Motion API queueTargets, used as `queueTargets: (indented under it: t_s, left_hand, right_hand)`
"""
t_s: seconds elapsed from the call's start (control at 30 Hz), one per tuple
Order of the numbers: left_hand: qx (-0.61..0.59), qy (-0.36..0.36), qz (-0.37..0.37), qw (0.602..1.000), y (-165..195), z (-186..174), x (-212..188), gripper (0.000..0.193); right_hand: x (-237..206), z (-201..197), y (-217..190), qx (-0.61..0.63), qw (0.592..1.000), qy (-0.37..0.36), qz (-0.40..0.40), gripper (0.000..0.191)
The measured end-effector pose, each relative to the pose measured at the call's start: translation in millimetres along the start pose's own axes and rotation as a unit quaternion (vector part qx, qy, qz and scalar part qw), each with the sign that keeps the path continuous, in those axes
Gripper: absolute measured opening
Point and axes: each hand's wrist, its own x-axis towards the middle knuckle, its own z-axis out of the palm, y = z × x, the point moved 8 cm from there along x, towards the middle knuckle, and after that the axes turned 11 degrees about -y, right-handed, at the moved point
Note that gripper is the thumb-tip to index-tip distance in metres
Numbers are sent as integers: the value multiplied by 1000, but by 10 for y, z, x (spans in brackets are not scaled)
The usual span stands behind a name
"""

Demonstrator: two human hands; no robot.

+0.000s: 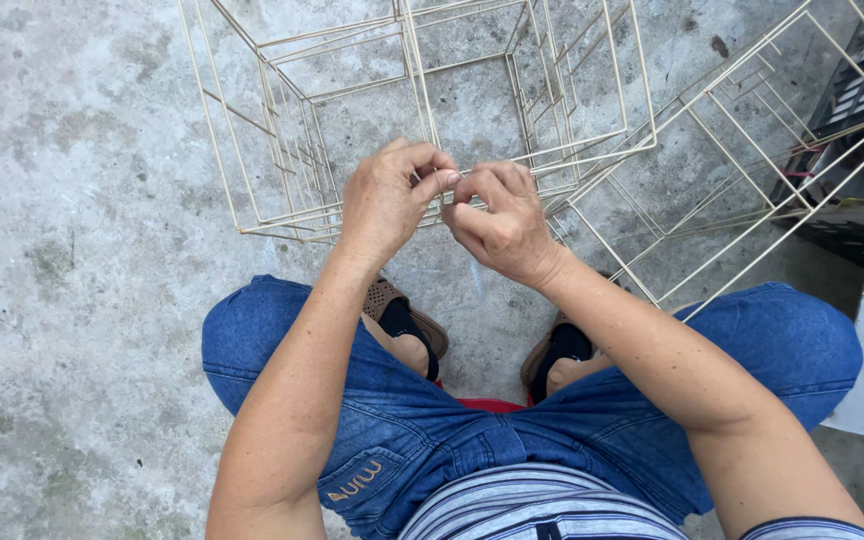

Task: The person sits on a low stool on a concrete floor and assembles open frames from thin bamboo sticks, tying and pressing joints together by hand to build star-shaped wireframe structures. They rotate the frames, add sticks at the corners, and set finished frames aside on the floor.

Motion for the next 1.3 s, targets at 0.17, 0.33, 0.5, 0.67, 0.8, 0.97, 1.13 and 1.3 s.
queueTargets:
  t_s: [0.17, 0.33, 0.5, 0.67, 0.8, 0.97, 1.13, 1.3]
  left_hand:
    - [-147, -68, -48, 986, -254, 69, 63, 14]
    - [-93, -82, 12, 992, -189, 30, 22, 19]
    - [52, -23, 40, 998, -17, -69, -156, 25]
    - [125, 22, 90, 988, 156, -102, -281, 35]
    - [157, 37, 107, 981, 221, -56, -356, 38]
    - [205, 55, 107, 971, 260, 41, -386, 53]
    - [290, 103, 109, 945, 312, 114, -391, 55]
    - [222, 111, 162, 955, 300, -9, -437, 34]
  right_hand:
    - [-17, -2, 39, 20, 999, 20, -21, 21]
    - [-46, -12, 154, 126, 992, 12, 24, 20]
    - [-18, -11, 190, 123, 992, -23, 24, 19]
    - [-1, -70, 231, 153, 987, -58, -6, 19]
    - [15, -83, 453, 256, 959, -41, 116, 21]
    - [114, -39, 403, 233, 960, -61, 143, 41]
    - [179, -2, 357, 165, 975, -41, 140, 16]
    - [164, 2, 422, 193, 969, -30, 152, 11]
